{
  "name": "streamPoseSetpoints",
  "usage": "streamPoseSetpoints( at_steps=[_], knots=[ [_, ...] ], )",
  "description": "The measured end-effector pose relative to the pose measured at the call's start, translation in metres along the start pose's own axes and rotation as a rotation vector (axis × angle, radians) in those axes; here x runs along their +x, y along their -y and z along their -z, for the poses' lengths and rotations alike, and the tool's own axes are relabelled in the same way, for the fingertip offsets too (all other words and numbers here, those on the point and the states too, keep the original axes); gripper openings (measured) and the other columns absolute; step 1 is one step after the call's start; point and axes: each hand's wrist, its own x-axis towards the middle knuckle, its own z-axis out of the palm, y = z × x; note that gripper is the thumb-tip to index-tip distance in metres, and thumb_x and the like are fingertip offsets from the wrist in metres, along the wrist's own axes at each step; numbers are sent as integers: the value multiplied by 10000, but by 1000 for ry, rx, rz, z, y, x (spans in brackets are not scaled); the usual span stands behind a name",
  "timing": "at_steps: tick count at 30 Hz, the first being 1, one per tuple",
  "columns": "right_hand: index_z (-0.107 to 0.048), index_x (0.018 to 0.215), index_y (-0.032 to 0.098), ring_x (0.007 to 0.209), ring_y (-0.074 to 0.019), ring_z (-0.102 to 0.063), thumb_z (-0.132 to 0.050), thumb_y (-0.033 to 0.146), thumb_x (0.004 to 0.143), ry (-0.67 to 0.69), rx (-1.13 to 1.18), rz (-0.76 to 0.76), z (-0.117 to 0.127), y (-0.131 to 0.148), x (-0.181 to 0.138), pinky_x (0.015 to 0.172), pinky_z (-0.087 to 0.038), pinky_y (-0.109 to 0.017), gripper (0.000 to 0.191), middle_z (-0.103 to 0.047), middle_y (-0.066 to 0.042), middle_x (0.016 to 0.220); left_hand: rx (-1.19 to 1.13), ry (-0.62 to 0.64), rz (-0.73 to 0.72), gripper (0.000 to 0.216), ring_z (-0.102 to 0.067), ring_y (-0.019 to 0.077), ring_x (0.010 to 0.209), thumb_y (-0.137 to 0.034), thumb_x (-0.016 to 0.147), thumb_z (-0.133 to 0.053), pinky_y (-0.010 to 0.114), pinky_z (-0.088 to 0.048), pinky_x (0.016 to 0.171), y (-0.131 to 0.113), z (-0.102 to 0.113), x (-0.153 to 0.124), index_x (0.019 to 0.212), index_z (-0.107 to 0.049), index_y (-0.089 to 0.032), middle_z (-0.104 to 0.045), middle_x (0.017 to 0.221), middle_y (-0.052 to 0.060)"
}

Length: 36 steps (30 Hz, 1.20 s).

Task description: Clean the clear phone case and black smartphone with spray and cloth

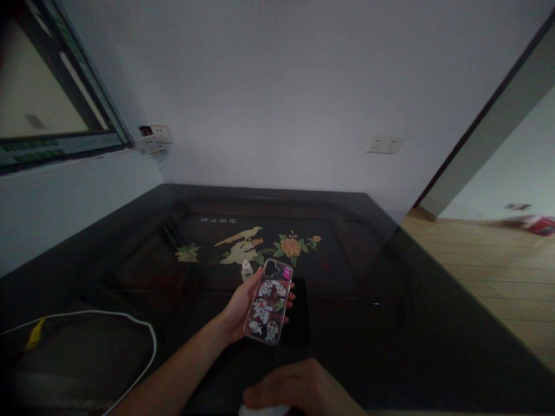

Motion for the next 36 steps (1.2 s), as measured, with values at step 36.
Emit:
streamPoseSetpoints(
  at_steps=[36],
  knots=[
    [-768, 1120, 267, 984, -259, -784, -675, 247, 926, -900, -185, -300, 10, -40, -21, 860, -661, -360, 216, -799, -70, 1115, 117, 94, 106, 724, -701, 214, 642, -675, 981, -369, 304, -571, 518, -1, 8, 1, 1213, -671, -59, -701, 879, 131]
  ],
)
